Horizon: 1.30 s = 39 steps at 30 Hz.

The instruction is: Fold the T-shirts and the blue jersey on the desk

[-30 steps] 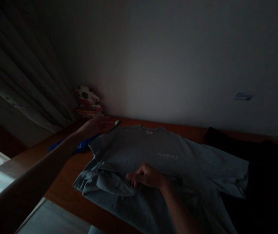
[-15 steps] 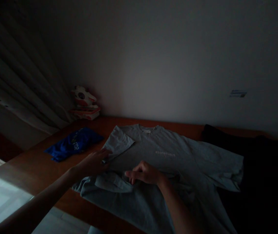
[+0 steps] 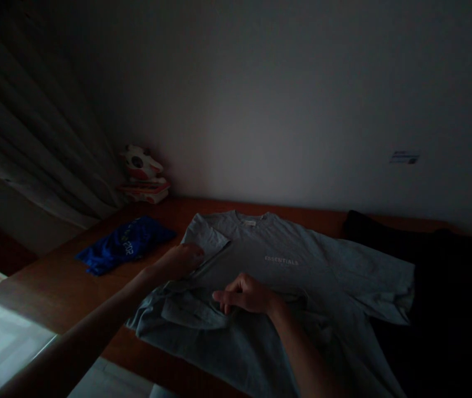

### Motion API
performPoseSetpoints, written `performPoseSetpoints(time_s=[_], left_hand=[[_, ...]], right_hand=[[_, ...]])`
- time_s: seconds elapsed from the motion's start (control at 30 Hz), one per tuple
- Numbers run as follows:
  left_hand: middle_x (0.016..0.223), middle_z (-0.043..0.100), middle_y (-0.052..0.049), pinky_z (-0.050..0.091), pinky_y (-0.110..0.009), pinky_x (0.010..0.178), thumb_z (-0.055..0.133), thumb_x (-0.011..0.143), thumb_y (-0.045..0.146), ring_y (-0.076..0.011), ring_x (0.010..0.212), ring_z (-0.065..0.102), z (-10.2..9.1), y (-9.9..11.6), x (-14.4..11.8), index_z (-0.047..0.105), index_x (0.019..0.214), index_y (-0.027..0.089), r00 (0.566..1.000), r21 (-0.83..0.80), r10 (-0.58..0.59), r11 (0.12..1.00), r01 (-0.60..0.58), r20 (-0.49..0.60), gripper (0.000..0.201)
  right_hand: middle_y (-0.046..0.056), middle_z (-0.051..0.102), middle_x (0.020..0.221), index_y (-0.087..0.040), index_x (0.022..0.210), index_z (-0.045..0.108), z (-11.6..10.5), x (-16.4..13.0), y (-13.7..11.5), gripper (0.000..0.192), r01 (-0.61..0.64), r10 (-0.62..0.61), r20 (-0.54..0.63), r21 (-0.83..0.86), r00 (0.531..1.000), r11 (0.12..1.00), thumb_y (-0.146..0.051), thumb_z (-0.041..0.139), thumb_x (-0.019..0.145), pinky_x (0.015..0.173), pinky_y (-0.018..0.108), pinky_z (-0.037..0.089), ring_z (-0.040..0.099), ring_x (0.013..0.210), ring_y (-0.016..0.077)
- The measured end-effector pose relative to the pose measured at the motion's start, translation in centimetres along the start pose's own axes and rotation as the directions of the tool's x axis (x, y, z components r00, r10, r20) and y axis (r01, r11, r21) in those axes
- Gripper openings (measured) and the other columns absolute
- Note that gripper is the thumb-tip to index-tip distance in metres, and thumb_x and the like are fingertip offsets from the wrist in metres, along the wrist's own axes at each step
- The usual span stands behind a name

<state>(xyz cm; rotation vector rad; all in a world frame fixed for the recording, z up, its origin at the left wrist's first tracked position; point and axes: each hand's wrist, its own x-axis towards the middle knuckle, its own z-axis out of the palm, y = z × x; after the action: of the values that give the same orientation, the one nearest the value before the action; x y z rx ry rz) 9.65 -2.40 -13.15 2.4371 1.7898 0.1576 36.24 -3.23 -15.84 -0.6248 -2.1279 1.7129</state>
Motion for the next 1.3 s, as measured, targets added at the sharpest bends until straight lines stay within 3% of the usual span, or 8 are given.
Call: performPoseSetpoints(time_s=[0.23,0.43,0.57,0.73,0.9,1.0,1.13,1.3], left_hand=[[0.116,0.069,-0.021,0.054,-0.042,0.086,0.059,0.090,0.039,-0.0324,0.103,0.069,2.6,3.6,7.0,0.071,0.110,0.014,0.995,0.058,-0.058,0.996,0.063,-0.080,0.034],[0.099,0.075,-0.011,0.052,-0.032,0.085,0.053,0.091,0.025,-0.0233,0.092,0.070,2.8,3.3,8.7,0.077,0.093,0.019,0.995,-0.032,-0.002,0.999,-0.001,-0.095,0.025],[0.103,0.076,-0.005,0.053,-0.028,0.086,0.046,0.098,0.036,-0.0196,0.092,0.070,2.9,2.0,8.9,0.075,0.105,0.022,0.989,-0.103,-0.043,0.994,0.029,-0.140,0.033],[0.149,0.052,-0.019,0.032,-0.043,0.117,0.038,0.100,0.036,-0.0309,0.140,0.046,3.6,-1.4,9.9,0.054,0.139,0.011,0.934,-0.086,-0.283,0.959,0.270,-0.218,0.049],[0.161,0.032,-0.027,0.018,-0.057,0.121,0.046,0.092,0.063,-0.0409,0.152,0.022,5.3,-4.4,10.3,0.042,0.148,0.006,0.909,-0.066,-0.395,0.919,0.389,-0.135,0.081],[0.164,0.027,-0.025,0.011,-0.058,0.122,0.040,0.093,0.068,-0.0387,0.154,0.017,6.0,-5.3,10.7,0.041,0.150,0.008,0.916,-0.045,-0.385,0.923,0.382,-0.117,0.083],[0.159,0.037,-0.025,0.016,-0.058,0.121,0.040,0.098,0.052,-0.0385,0.151,0.026,6.0,-5.3,11.1,0.050,0.142,0.009,0.911,-0.040,-0.338,0.940,0.338,-0.236,0.062],[0.136,0.060,-0.016,0.033,-0.049,0.115,0.048,0.095,0.033,-0.0326,0.130,0.052,4.4,-3.4,8.7,0.064,0.123,0.018,0.946,-0.084,-0.110,0.993,0.088,-0.304,0.035]], right_hand=[[0.003,0.071,0.064,-0.020,0.054,0.070,-0.1,-0.1,0.1,0.061,0.014,-0.014,-0.006,-0.003,1.000,1.000,-0.071,0.060,0.085,0.067,0.027,0.045,0.062,0.063,0.0148],[0.003,0.069,0.062,-0.020,0.053,0.069,0.0,0.1,0.0,0.060,0.023,-0.023,-0.009,0.043,1.000,0.999,-0.070,0.061,0.084,0.068,0.028,0.046,0.063,0.062,0.0149],[0.003,0.069,0.064,-0.020,0.054,0.069,-0.1,0.1,0.1,0.059,0.031,-0.031,-0.003,0.052,1.000,0.998,-0.070,0.061,0.084,0.070,0.028,0.047,0.063,0.065,0.0153],[0.004,0.070,0.065,-0.019,0.054,0.070,-0.2,0.1,0.3,0.060,0.009,-0.009,-0.007,0.046,1.000,0.999,-0.070,0.061,0.085,0.071,0.027,0.047,0.064,0.066,0.0147],[0.003,0.070,0.063,-0.019,0.055,0.070,-0.3,0.0,0.5,0.060,0.001,0.000,-0.011,0.056,1.000,0.998,-0.072,0.062,0.083,0.069,0.027,0.045,0.062,0.064,0.0143],[0.003,0.070,0.063,-0.019,0.059,0.072,-0.5,0.0,0.6,0.060,-0.007,0.008,-0.018,0.073,1.000,0.997,-0.073,0.062,0.082,0.067,0.027,0.045,0.061,0.063,0.0138],[0.001,0.068,0.062,-0.018,0.068,0.075,-0.7,0.0,0.9,0.056,-0.019,0.027,-0.111,0.074,0.994,0.997,-0.071,0.064,0.082,0.063,0.025,0.043,0.058,0.059,0.0119],[0.002,0.072,0.072,-0.017,0.078,0.073,-0.6,0.3,1.3,0.052,0.041,-0.001,-0.184,0.209,0.983,0.977,-0.068,0.067,0.081,0.072,0.028,0.047,0.064,0.068,0.0140]])
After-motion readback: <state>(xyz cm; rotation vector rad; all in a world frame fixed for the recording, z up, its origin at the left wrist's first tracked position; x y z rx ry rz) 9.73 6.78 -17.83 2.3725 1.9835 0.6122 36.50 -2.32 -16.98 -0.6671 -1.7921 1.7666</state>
